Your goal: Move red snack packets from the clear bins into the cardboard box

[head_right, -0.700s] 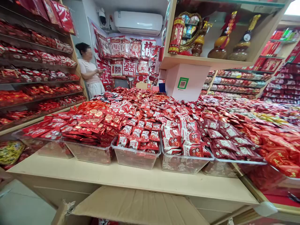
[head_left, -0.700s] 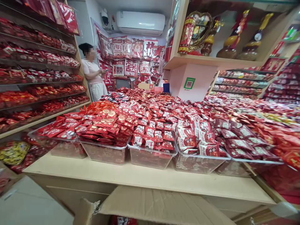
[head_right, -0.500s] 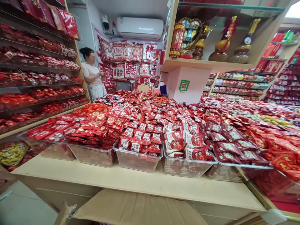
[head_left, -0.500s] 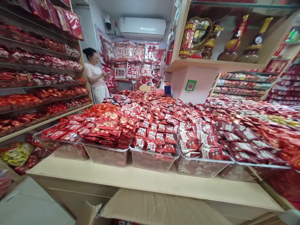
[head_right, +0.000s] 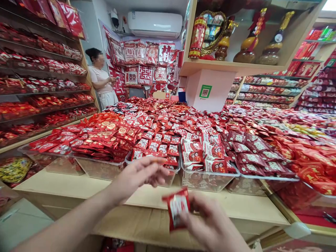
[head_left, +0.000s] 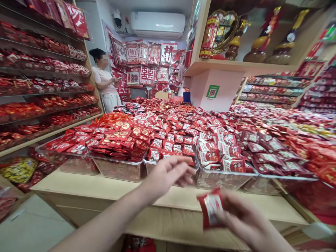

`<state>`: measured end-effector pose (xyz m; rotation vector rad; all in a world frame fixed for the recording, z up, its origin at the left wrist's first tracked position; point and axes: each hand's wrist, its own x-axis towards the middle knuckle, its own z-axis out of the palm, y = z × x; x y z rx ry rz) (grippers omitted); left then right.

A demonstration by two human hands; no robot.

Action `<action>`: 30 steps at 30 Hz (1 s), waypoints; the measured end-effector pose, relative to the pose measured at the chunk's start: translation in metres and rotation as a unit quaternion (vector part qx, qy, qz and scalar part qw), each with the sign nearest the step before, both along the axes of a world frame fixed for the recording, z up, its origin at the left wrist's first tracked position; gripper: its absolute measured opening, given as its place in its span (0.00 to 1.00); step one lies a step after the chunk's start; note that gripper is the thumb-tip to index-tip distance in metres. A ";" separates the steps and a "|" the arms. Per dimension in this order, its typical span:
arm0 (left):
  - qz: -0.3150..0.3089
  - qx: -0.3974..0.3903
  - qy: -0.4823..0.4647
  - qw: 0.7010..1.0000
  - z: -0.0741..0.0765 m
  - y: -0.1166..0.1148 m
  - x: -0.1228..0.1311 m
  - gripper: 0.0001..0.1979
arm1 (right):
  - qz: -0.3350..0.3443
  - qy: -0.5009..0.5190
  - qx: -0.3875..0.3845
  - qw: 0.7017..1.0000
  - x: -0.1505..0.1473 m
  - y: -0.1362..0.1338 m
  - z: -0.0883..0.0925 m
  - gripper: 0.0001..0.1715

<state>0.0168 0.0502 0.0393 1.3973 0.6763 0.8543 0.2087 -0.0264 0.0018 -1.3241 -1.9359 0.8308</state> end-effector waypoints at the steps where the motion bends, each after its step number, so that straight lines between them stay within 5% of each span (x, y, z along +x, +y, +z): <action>1: -0.007 -0.015 0.002 1.000 0.004 0.011 0.007 0.17 | -0.020 0.047 0.009 0.999 0.001 0.016 0.004 0.16; 4: -0.039 0.010 0.058 0.998 0.007 0.036 0.023 0.16 | -0.056 0.219 -0.004 0.974 -0.004 0.057 0.007 0.16; 7: -0.026 0.095 0.114 0.989 -0.002 0.049 0.030 0.13 | -0.056 0.264 -0.010 0.963 -0.012 0.074 -0.002 0.16; 15: 0.055 0.106 0.111 0.987 -0.037 0.048 0.027 0.14 | -0.015 0.300 -0.105 0.948 -0.010 0.064 -0.022 0.13; 22: 0.087 0.159 0.091 0.979 -0.035 0.032 0.030 0.10 | -0.017 0.287 -0.081 0.954 -0.010 0.054 -0.026 0.09; 30: 0.004 -0.042 -0.068 0.997 -0.045 0.017 0.039 0.18 | -0.046 0.326 -0.054 0.943 -0.005 0.053 -0.024 0.08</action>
